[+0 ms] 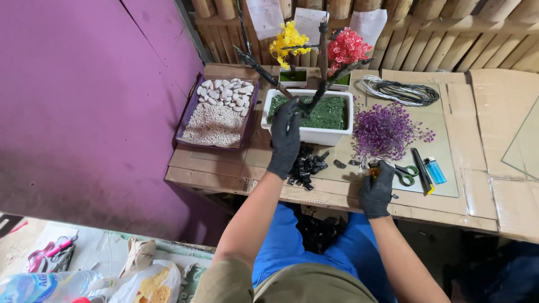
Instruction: The person wraps black tape around the branches of a small artificial bonsai tree placed in a white rectangular pot. They use their gloved hands to secure the tape and adjust the branches, occasionally using a lighter to heat the tape for better adhesion.
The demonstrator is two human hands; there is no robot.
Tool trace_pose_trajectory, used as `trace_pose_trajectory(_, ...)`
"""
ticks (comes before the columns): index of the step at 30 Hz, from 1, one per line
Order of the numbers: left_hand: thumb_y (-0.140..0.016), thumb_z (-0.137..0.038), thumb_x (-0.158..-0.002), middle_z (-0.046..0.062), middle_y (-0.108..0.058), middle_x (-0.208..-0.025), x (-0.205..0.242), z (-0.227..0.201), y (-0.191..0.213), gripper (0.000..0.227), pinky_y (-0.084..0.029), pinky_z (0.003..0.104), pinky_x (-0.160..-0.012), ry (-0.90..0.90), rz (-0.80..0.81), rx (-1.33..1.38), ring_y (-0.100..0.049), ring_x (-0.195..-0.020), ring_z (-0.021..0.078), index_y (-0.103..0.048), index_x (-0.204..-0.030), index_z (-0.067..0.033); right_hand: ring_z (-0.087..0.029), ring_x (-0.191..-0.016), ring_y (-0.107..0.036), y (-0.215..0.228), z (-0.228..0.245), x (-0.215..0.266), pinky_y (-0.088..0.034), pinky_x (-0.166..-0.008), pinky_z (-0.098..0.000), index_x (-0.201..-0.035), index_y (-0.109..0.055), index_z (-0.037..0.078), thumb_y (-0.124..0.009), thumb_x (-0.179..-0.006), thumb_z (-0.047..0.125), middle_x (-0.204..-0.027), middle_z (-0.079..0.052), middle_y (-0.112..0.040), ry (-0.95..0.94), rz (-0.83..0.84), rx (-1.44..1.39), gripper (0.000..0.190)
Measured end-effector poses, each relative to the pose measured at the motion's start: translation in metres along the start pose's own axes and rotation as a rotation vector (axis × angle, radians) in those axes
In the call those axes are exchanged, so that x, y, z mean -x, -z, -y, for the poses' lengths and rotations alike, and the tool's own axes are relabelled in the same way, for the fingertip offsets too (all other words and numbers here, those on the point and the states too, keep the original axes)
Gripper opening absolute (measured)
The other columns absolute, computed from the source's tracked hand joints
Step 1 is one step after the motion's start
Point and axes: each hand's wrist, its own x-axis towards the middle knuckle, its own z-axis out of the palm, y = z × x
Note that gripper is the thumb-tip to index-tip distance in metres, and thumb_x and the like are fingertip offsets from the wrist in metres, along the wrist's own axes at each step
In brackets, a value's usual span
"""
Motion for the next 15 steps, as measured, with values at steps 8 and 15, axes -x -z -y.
trace_pose_trajectory(8, -0.056, -0.013, -0.104, 0.011, -0.061, -0.133, 0.072, 0.077, 0.124, 0.035, -0.05, 0.045, -0.108, 0.016, -0.096, -0.659, -0.06, -0.124, 0.031, -0.06, -0.139, -0.0133, -0.04, -0.112, -0.058, 0.002, 0.007, -0.001, -0.051, -0.098, -0.0476, -0.13, -0.062, 0.003, -0.069, -0.099, 0.015, -0.119, -0.016, -0.052, 0.185, 0.058, 0.24, 0.034)
trace_pose_trajectory(15, -0.065, -0.025, -0.096, 0.01, -0.059, -0.126, 0.089, 0.087, 0.142, 0.037, -0.053, 0.049, -0.101, -0.114, 0.202, -0.851, -0.06, -0.121, 0.0361, -0.062, -0.132, -0.0189, -0.04, -0.109, -0.058, -0.002, 0.0, 0.005, -0.05, -0.096, -0.0475, -0.132, -0.06, 0.006, -0.069, -0.088, 0.004, -0.12, -0.015, -0.053, 0.129, 0.096, 0.286, 0.045)
